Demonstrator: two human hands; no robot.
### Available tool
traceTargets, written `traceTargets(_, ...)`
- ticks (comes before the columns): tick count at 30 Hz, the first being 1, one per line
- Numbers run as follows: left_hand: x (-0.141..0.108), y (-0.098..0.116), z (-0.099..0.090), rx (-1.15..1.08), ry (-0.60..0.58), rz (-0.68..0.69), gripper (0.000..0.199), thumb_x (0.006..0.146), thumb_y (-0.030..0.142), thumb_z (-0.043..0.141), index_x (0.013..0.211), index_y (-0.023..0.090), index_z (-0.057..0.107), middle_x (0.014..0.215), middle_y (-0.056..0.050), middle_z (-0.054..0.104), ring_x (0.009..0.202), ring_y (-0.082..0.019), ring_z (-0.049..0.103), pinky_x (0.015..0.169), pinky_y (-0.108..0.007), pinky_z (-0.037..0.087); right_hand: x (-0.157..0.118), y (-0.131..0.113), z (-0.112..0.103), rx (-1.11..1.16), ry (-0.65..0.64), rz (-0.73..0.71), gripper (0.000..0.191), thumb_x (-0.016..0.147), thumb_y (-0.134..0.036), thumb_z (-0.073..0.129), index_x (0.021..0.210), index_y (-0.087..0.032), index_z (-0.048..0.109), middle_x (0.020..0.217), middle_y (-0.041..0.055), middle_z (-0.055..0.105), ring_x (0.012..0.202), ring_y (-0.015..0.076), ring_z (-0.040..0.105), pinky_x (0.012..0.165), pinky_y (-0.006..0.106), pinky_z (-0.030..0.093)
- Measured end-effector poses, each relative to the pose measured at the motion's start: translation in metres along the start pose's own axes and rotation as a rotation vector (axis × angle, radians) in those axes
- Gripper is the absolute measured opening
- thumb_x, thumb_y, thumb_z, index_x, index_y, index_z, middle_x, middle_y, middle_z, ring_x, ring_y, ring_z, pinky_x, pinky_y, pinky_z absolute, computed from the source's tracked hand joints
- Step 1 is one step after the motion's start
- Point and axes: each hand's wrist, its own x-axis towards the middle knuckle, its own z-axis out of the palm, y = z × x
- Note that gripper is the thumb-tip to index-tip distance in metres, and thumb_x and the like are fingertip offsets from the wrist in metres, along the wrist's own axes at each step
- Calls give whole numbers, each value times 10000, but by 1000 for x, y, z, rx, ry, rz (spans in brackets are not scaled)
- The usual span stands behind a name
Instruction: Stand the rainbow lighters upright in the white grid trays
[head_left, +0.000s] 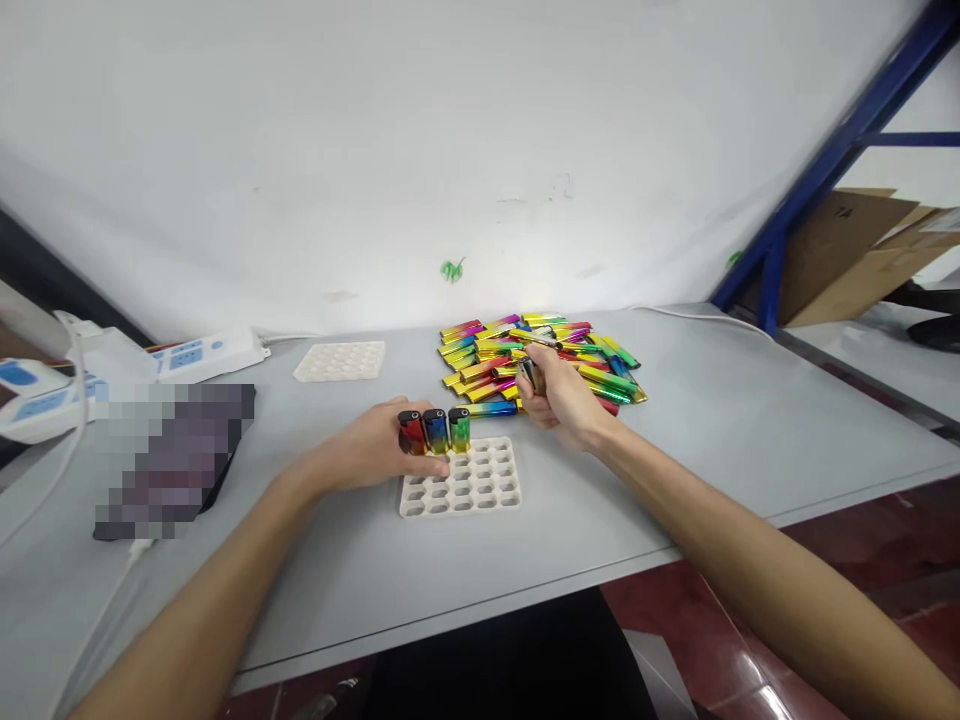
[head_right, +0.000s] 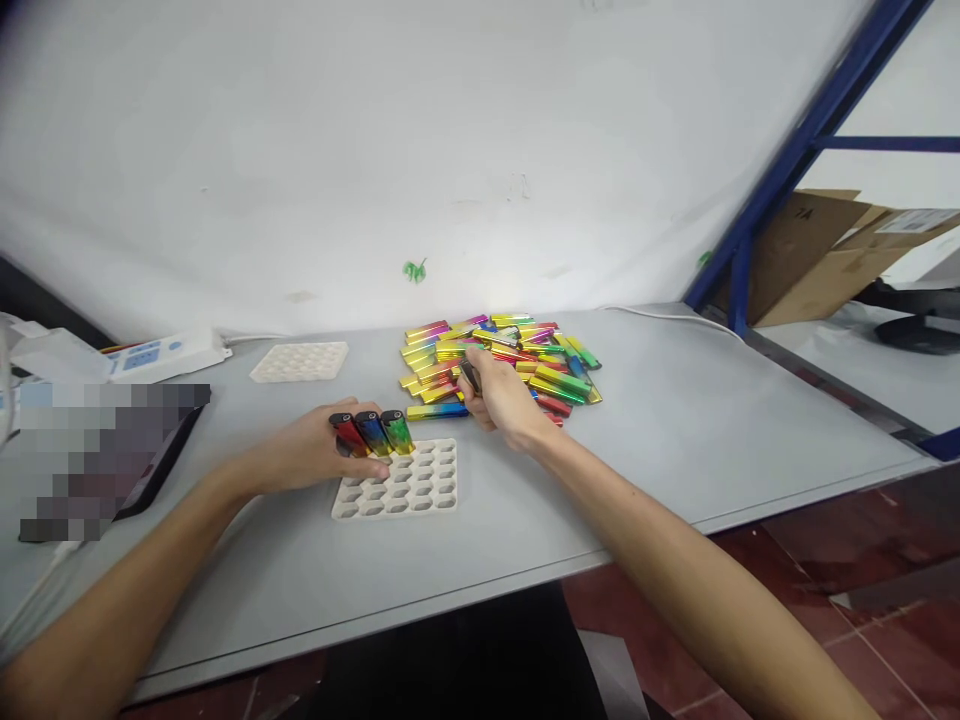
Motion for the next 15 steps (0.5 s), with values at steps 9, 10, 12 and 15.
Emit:
traceTargets(9,-1,3,0,28,-26,8,575,621,659,764,1029,262,681,985,-20,661,859,-233,619,713,-319,456,3,10,1,-37,6,-76,500,965,-577,337,650,-216,478,489,-64,294,406,89,198,394,236,180)
traceTargets(10,-1,3,0,27,-29,8,567,622,660,762,1015,259,681,971,-18,655,848,-229,615,708,-317,453,3,10,0,-35,-11,-103,486,965,-583,340,705,-212,517,520,-54,349,418,95,262,405,238,229)
traceTargets(12,-1,3,0,20,-39,13,549,630,663,755,991,258,675,946,-11,642,832,-219,606,702,-309,448,1,10,-1,-74,-70,-181,427,965,-549,386,787,-205,567,630,-20,494,516,115,440,497,253,377)
traceTargets(15,-1,2,-1,14,-42,41,540,638,684,742,958,257,658,925,-2,627,821,-207,592,685,-294,439,-5,6,-2,-213,-180,-279,284,917,-471,581,836,-200,600,847,17,632,792,146,595,751,287,478)
